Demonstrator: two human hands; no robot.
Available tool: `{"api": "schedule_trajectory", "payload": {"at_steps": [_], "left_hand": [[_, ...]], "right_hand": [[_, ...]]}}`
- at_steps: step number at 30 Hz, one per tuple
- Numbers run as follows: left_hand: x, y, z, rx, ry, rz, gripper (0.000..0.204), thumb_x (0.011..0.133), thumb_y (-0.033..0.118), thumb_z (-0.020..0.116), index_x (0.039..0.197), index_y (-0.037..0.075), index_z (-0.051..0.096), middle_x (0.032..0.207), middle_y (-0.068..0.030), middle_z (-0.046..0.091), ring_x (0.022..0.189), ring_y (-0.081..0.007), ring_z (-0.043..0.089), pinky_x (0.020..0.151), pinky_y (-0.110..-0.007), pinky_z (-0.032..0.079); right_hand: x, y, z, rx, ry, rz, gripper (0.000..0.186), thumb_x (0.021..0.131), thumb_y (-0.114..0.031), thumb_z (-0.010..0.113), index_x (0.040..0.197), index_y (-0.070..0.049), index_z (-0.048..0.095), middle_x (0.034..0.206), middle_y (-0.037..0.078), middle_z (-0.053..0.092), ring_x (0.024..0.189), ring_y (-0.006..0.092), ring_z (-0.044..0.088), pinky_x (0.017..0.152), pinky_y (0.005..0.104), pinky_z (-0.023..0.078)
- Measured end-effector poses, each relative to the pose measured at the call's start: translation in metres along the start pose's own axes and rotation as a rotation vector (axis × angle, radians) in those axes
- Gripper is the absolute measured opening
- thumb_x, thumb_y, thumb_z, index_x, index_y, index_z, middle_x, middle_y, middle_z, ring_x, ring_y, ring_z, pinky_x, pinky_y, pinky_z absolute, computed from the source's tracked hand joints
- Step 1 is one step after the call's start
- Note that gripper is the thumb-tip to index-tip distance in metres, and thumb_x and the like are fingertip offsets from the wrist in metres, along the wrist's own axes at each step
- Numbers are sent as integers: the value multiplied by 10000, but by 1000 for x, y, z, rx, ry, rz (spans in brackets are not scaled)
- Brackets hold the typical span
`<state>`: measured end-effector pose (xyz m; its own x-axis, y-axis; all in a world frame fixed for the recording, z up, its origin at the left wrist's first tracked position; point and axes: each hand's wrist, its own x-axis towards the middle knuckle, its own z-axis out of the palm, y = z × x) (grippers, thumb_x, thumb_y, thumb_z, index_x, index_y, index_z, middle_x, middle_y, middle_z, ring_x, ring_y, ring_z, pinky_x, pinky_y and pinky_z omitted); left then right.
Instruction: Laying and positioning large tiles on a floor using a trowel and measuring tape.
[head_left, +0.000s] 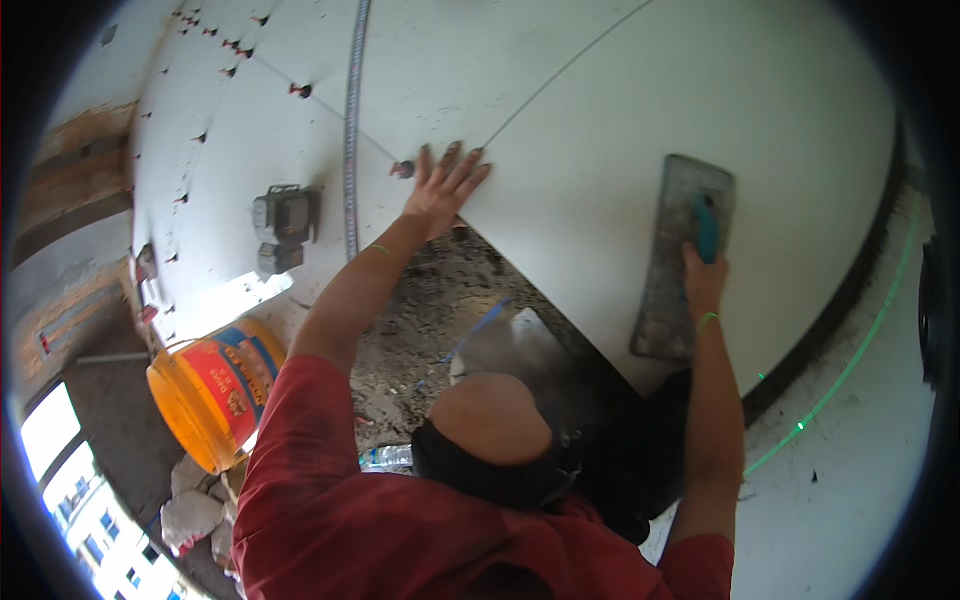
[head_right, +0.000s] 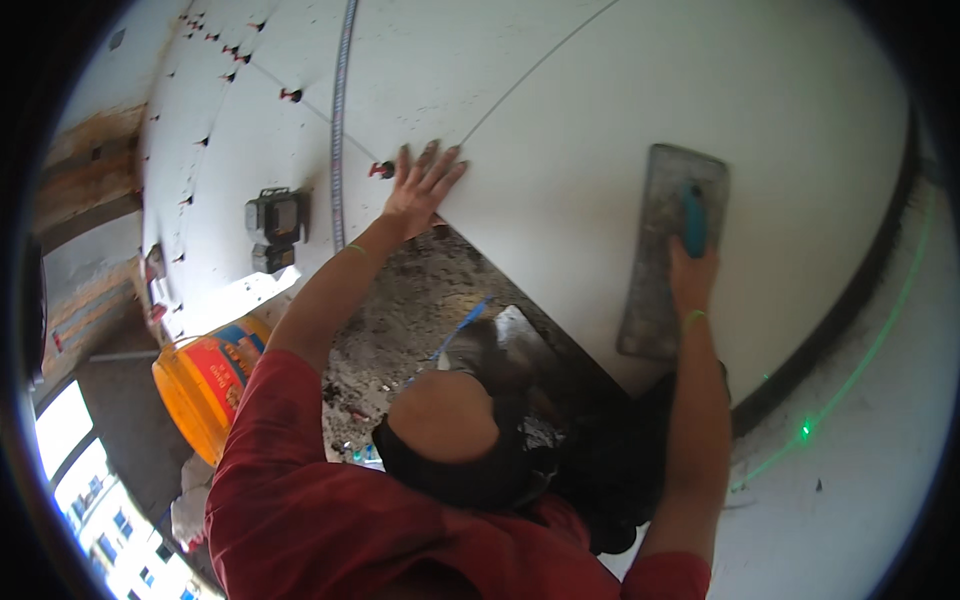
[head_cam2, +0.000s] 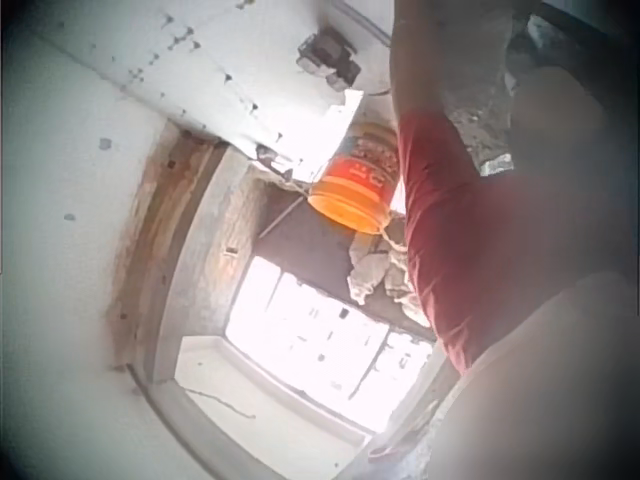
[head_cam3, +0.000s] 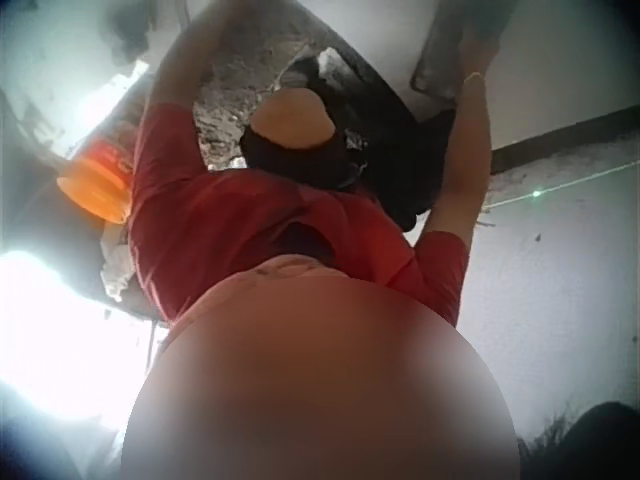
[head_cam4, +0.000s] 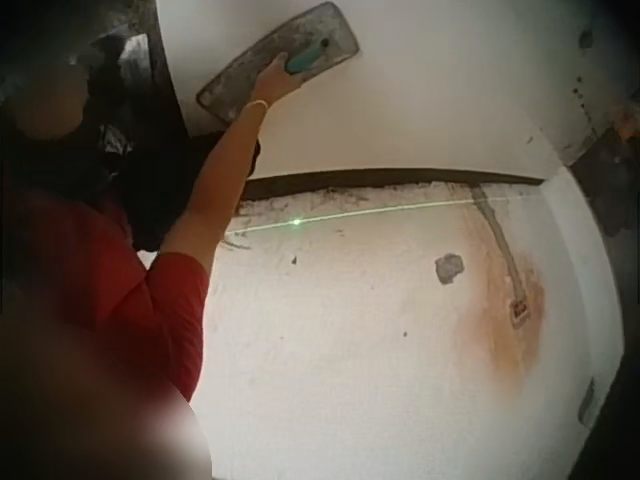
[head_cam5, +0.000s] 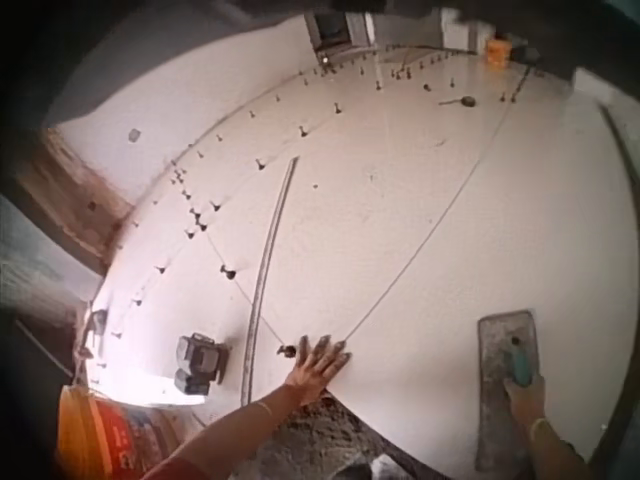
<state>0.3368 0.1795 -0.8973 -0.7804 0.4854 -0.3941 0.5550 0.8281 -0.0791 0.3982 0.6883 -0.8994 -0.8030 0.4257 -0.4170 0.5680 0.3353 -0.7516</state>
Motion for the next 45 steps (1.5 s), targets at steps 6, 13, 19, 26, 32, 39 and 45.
{"api": "schedule_trajectory", "payload": {"at_steps": [6,13,19,26,32,39,45], "left_hand": [[-13,29,22,264,208,-83,988,836,277,814,1675,126,317,1758,-126,244,1623,-399,209,1278,-720,146],[-18,75,-55,39,-380,-73,1350,780,746,766,1701,-15,138,1767,-290,98,1642,-446,121,1290,-691,4],[71,85,-65,-282,-263,-336,1462,724,891,713,1714,7,100,1775,-302,22,1639,-502,52,1292,-674,18],[229,131,-140,-308,-103,-410,1377,760,834,742,1698,0,175,1762,-296,99,1627,-495,100,1280,-657,116],[350,162,-173,-384,151,-422,1264,824,800,711,1665,-26,257,1753,-259,186,1635,-412,149,1307,-570,118],[433,187,-173,-426,338,-730,1089,952,755,539,1681,-2,254,1786,-146,193,1669,-297,95,1337,-548,22],[451,185,-180,-427,297,-751,1045,958,693,578,1681,16,245,1783,-121,209,1666,-293,102,1340,-546,29]], "right_hand": [[-3,5,10,-91,72,-61,415,842,-310,803,879,71,641,816,255,690,744,385,707,708,518,541],[-27,-5,-26,-157,101,-111,362,858,-275,788,928,62,676,864,260,723,824,443,724,749,513,551],[-25,-14,-5,-143,142,-190,344,858,-270,790,942,44,677,886,285,722,865,490,713,770,530,562],[-11,-6,-15,-115,72,-98,340,872,-277,777,991,24,674,889,296,725,869,513,716,767,563,570],[-2,-9,-27,-144,91,-31,353,867,-304,796,979,7,672,855,296,719,851,516,714,761,584,571],[64,-23,-53,-114,52,-6,353,856,-307,817,937,1,664,791,276,702,789,520,702,703,576,566],[223,-84,-116,9,120,-24,329,863,-254,846,919,-1,642,752,231,686,694,447,704,629,482,541]]}}
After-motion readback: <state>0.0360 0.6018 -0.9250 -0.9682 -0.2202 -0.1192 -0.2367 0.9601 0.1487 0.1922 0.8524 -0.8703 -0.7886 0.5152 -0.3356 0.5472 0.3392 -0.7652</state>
